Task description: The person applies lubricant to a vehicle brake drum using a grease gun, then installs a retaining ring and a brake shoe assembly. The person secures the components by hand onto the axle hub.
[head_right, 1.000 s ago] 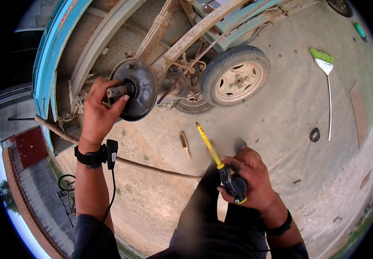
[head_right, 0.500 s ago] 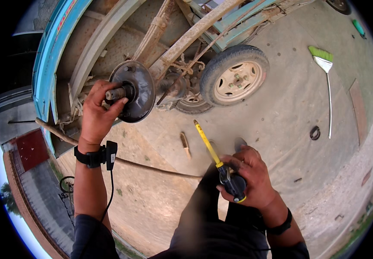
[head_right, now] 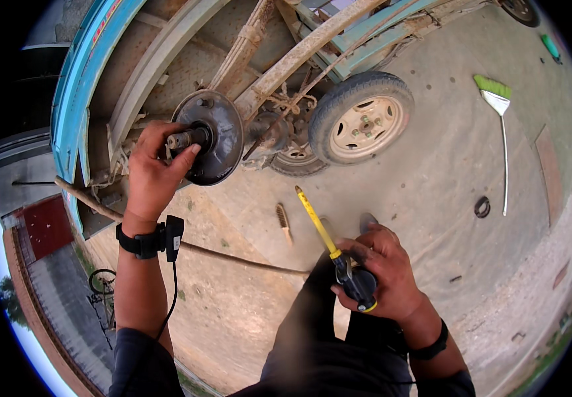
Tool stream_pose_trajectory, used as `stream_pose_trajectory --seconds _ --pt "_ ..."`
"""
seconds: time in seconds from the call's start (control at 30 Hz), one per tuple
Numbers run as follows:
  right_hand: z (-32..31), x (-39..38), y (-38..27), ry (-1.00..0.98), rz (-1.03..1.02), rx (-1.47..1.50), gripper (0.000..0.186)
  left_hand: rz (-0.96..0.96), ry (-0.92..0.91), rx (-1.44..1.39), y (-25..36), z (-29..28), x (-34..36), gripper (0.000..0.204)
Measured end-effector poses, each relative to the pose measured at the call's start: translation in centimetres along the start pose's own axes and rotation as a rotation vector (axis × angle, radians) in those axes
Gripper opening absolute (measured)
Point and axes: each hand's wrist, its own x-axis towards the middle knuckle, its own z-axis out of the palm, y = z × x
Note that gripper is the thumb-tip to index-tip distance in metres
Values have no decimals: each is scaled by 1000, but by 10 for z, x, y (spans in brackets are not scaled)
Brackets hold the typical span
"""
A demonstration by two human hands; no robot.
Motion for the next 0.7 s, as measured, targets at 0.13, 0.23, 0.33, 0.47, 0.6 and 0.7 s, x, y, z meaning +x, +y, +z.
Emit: stream_pose_trajectory --seconds 0.13,0.23,0.33,0.47,0.6,0.7 --pt "1 1 -2 -6 8 1 68 -71 20 -88 14 -18 -1 37" --pt "2 2 -4 -4 -3 -11 67 -148 62 -248 5 -16 -9 40" --pt "2 4 -6 8 -15 -18 66 -245 97 -481 0 -15 -22 44" --pt "-1 0 -1 -12 -24 -15 70 -207 113 -679 -1 -13 -30 48" --pt "-1 -2 1 -19 -30 -6 73 -156 149 -867 3 -9 -29 53" --pt "0 -2 1 -13 -32 5 73 -136 138 -766 2 -5 -24 50"
